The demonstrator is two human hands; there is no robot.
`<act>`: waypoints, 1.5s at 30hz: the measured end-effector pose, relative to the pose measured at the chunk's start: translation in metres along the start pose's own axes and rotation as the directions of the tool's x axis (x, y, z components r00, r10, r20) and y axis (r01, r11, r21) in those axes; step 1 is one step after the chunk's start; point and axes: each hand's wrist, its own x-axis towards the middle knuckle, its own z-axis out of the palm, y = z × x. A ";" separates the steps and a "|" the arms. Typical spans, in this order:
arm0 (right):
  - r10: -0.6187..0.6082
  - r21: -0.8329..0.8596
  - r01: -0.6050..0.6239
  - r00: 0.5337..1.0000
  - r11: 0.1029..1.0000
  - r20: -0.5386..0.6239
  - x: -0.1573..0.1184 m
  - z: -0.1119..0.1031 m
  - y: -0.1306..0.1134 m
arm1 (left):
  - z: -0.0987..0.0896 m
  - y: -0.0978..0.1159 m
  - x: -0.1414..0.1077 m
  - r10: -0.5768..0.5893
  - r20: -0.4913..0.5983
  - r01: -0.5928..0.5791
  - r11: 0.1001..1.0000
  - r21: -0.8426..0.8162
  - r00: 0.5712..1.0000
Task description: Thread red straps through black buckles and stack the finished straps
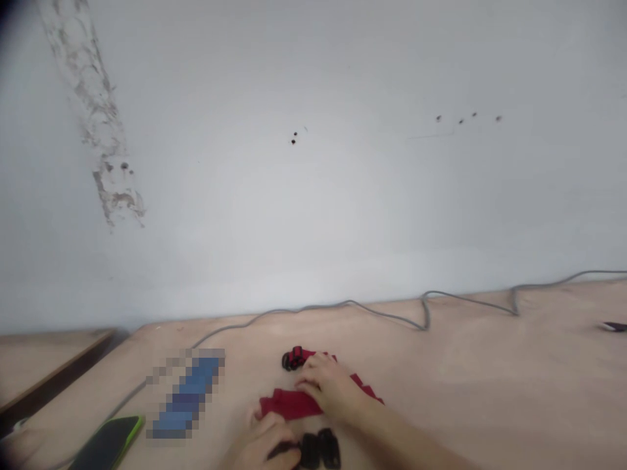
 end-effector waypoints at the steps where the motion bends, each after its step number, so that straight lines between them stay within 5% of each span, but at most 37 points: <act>1: 0.005 -0.018 -0.005 1.000 1.000 -0.018 0.003 -0.003 0.002 | -0.001 0.001 0.001 -0.031 -0.004 0.031 0.999 -0.009 1.000; 8: 0.148 -0.109 -0.161 0.982 0.981 -0.117 0.030 -0.012 0.026 | -0.005 0.006 0.010 0.024 -0.146 -0.015 0.998 0.063 0.989; 15: 0.129 -0.091 -0.140 0.985 0.986 -0.118 0.025 -0.009 0.038 | -0.009 0.009 0.015 -0.023 -0.182 0.032 0.998 0.046 0.983; 19: 0.146 -0.052 -0.156 0.976 0.986 -0.161 0.021 -0.018 0.034 | -0.012 0.012 0.014 -0.059 -0.170 0.064 0.998 0.027 0.984; 25: 0.041 0.043 -0.031 0.965 0.999 -0.259 -0.022 -0.026 0.001 | 0.002 0.008 -0.002 -0.152 -0.368 0.189 0.980 0.067 0.917; 30: -0.140 0.039 0.152 0.966 0.988 -0.215 -0.079 -0.013 -0.030 | 0.002 0.010 0.002 -0.008 -0.304 0.022 0.999 0.045 0.953; 35: -0.201 0.027 0.210 0.958 0.977 -0.203 -0.089 -0.004 -0.039 | 0.006 0.014 0.000 0.026 -0.242 -0.043 0.997 -0.065 0.970; 40: -0.207 0.051 0.221 0.959 0.974 -0.195 -0.087 -0.002 -0.036 | 0.013 0.008 -0.010 -0.049 -0.213 0.019 0.990 -0.143 0.976; 45: -0.137 0.139 0.163 0.974 0.977 -0.179 -0.088 -0.011 -0.039 | -0.014 0.011 0.002 -0.135 -0.119 0.107 0.971 -0.214 0.984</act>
